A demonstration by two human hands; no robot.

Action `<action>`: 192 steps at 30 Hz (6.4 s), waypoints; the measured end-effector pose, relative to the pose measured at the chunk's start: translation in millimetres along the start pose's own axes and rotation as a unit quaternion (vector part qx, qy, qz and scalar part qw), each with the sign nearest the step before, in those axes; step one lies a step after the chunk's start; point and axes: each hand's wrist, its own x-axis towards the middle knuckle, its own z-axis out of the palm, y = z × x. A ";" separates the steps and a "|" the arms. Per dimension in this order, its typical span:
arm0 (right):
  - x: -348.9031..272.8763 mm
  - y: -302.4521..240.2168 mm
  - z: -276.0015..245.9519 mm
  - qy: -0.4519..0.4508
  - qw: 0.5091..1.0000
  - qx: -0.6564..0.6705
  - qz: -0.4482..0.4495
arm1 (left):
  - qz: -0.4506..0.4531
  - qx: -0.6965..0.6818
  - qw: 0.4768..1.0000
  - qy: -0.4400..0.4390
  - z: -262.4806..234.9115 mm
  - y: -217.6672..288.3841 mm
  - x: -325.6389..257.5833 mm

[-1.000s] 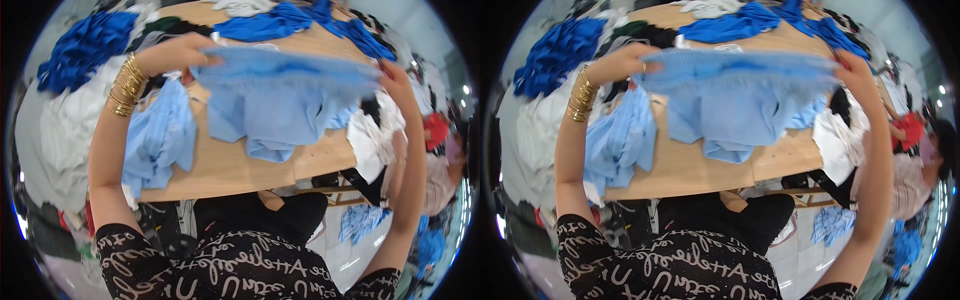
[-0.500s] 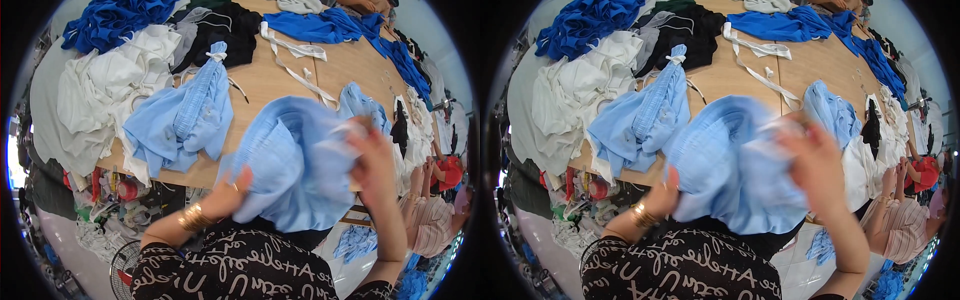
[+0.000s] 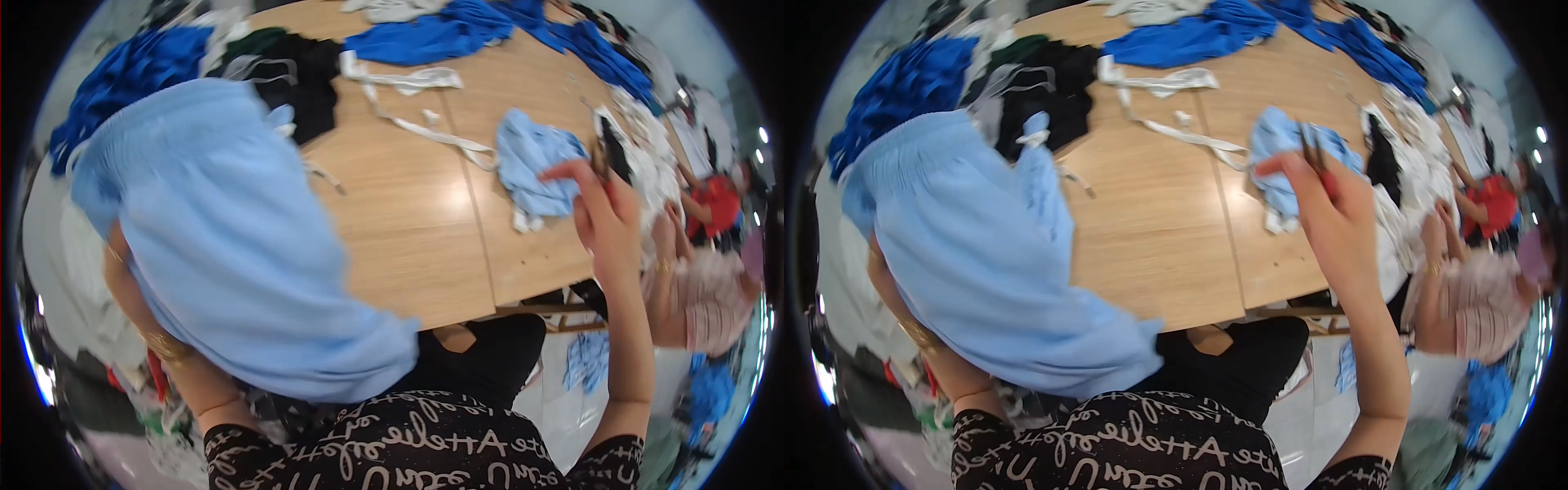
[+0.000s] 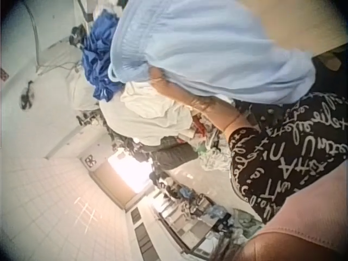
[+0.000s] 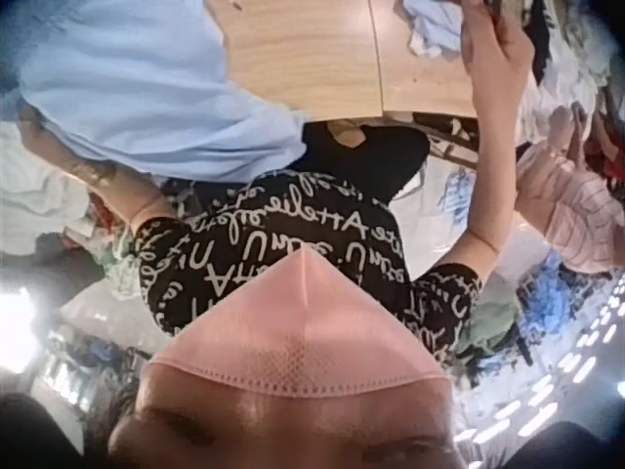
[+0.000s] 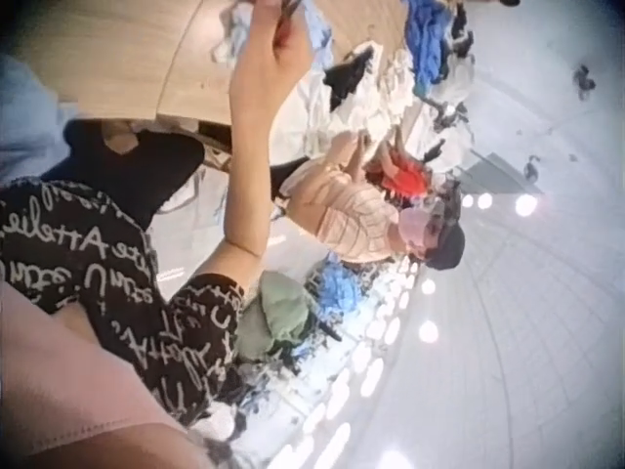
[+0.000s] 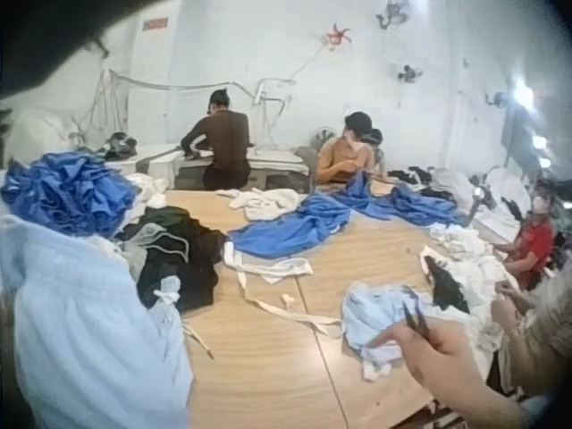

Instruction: Trimming excess threads and inspecting the waistbands of light blue garments using thread snips.

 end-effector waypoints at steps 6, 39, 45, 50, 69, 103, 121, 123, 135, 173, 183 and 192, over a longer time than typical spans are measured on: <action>61.2 119.6 -45.2 0.147 0.986 -0.071 0.042 | 0.026 0.432 0.893 -0.124 -2.0 -90.7 166.9; -7.3 119.1 -6.0 -0.283 0.933 -0.215 0.055 | 0.089 0.321 0.930 -0.154 173.3 -208.5 19.9; 23.6 173.3 77.2 0.036 0.995 -0.081 -0.043 | 0.283 0.503 0.800 -0.166 197.3 -229.3 57.3; 49.3 206.5 78.8 0.046 0.998 -0.036 -0.025 | 0.083 0.257 0.924 -0.269 220.4 -200.1 68.6; -1.4 53.8 -108.7 0.072 0.980 0.164 0.087 | 0.139 0.230 0.852 -0.449 270.7 -44.6 55.2; -51.9 97.3 59.3 0.289 0.913 0.234 -0.167 | -0.098 -0.041 0.859 -0.501 294.7 -74.3 -3.7; -71.3 70.4 -56.2 0.275 0.901 0.332 0.050 | -0.043 0.107 0.851 -0.512 314.3 -49.7 0.4; -67.9 58.3 -64.8 0.249 0.915 0.315 -0.050 | -0.041 0.149 0.842 -0.517 311.7 -42.0 -5.8; -63.9 2.7 -96.6 0.267 0.954 0.037 -0.132 | 0.022 0.152 0.801 -0.579 314.0 -43.5 -25.1; -58.0 19.5 -45.3 0.074 0.960 0.259 0.077 | -0.014 0.207 0.660 -0.722 315.4 -44.4 -20.9; -52.4 54.2 -64.2 0.225 0.947 0.198 0.115 | 0.137 0.333 0.699 -0.618 320.6 -111.4 -0.1; -26.5 69.9 -40.1 0.128 0.947 0.124 -0.267 | 0.264 0.254 0.774 -0.517 325.4 -72.4 -45.9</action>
